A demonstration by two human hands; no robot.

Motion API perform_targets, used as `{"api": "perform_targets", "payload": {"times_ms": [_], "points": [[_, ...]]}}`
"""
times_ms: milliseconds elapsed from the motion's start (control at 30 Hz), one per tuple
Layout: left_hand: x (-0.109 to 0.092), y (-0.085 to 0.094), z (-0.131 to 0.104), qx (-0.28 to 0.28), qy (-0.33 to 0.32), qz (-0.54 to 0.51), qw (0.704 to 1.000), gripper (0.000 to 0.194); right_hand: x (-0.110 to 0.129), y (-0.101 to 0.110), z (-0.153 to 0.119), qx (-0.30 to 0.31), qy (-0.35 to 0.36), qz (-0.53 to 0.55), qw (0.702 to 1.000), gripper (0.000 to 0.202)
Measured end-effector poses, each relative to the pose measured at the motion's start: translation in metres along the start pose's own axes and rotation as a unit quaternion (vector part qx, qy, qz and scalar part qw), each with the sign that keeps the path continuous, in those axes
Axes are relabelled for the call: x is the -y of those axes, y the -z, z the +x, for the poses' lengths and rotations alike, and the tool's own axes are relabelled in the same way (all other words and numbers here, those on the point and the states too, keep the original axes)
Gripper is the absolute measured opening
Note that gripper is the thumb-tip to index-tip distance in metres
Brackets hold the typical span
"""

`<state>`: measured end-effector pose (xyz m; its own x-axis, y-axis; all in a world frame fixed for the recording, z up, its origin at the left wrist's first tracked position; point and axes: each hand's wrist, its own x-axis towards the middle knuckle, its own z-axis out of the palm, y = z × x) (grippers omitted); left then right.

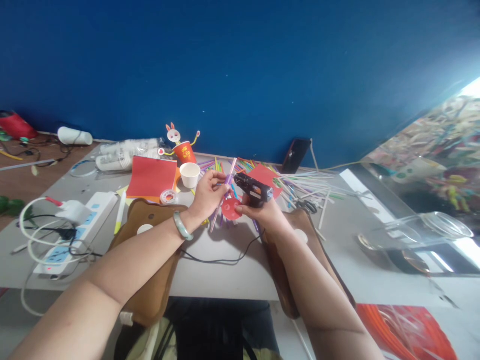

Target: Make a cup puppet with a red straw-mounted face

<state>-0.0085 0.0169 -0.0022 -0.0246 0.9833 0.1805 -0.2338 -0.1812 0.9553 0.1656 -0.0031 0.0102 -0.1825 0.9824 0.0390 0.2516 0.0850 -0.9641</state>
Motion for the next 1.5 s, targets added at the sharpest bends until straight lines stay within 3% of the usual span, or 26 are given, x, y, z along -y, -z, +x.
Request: {"api": "perform_targets", "payload": {"times_ms": [1500], "points": [[0.0022,0.0013,0.0003,0.011,-0.009,0.011,1.000,0.021,0.0094,-0.0020,-0.0043,-0.015,-0.005,-0.012,1.000,0.044]]}}
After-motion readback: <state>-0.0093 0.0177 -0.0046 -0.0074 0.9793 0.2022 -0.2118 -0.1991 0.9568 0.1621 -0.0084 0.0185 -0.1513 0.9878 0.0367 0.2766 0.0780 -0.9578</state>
